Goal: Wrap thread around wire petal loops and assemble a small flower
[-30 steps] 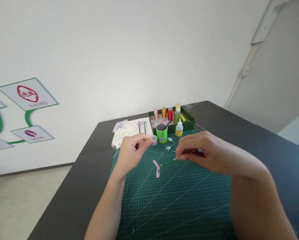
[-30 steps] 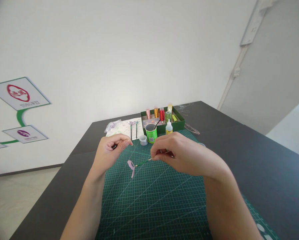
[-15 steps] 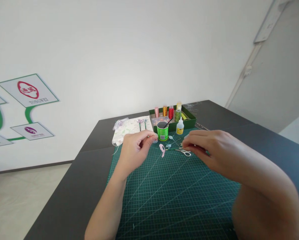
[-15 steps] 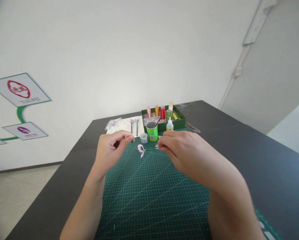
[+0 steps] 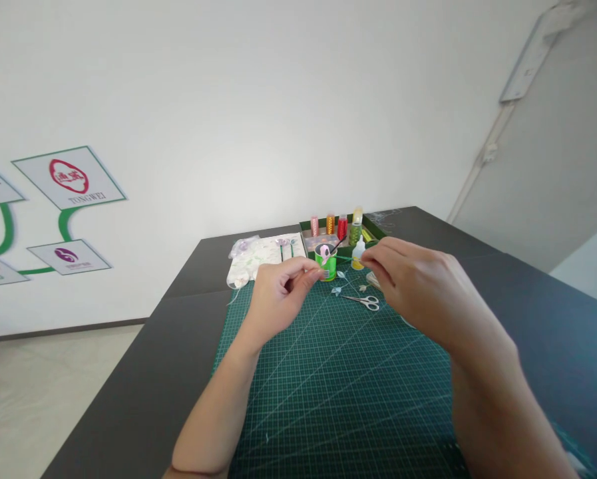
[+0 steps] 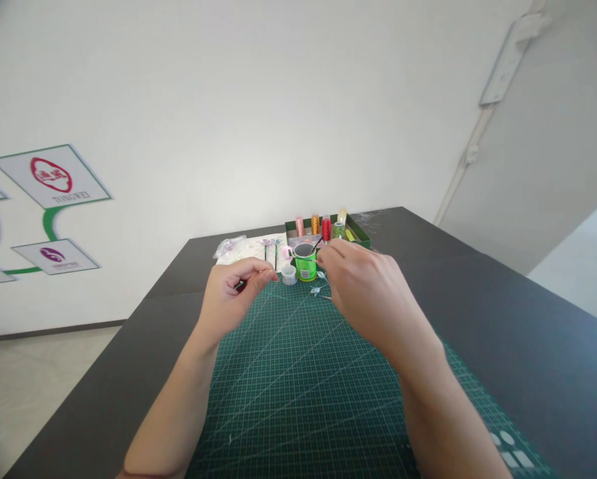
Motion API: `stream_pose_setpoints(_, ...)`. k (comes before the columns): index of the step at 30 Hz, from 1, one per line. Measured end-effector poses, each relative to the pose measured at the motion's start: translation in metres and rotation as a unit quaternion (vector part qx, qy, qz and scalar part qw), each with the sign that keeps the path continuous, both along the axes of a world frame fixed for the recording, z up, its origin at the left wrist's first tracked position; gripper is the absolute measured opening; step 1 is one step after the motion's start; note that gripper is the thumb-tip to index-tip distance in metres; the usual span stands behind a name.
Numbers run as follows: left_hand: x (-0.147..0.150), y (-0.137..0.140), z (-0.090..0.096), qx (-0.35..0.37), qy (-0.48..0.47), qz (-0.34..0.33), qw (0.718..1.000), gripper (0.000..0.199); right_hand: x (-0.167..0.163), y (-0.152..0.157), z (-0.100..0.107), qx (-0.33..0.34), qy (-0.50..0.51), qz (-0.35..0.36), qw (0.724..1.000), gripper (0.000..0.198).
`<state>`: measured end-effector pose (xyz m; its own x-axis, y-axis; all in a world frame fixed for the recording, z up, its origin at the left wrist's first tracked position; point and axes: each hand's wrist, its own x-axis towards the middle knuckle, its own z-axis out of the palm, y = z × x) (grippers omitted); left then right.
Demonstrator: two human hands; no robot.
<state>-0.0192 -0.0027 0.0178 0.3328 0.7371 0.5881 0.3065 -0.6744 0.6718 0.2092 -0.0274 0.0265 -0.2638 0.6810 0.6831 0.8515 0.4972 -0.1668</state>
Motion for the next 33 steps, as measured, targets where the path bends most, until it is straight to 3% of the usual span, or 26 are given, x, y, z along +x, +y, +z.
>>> stream_pose_setpoints(3,0.005,-0.009,-0.003,-0.014,0.015,-0.023,1.0,0.027,-0.002,0.001,0.0,0.028,-0.051,-0.022,0.998,0.022)
stream_pose_setpoints(8,0.018,-0.022,-0.014,-0.021,0.048,-0.065,0.996,0.027,-0.004,-0.001,-0.001,0.067,0.0,0.018,0.998,0.022)
stream_pose_setpoints(16,0.028,-0.041,-0.029,-0.058,-0.034,-0.086,0.994,0.034,-0.001,-0.024,0.009,0.085,0.064,0.047,0.993,0.016)
stream_pose_setpoints(28,0.025,-0.094,-0.01,-0.059,-0.115,-0.125,0.984,0.038,-0.01,-0.081,0.049,0.03,0.103,0.069,0.992,0.015)
stream_pose_setpoints(33,0.026,-0.125,0.007,-0.082,-0.134,-0.125,0.98,0.038,-0.009,-0.091,0.064,-0.042,0.183,0.12,0.975,0.007)
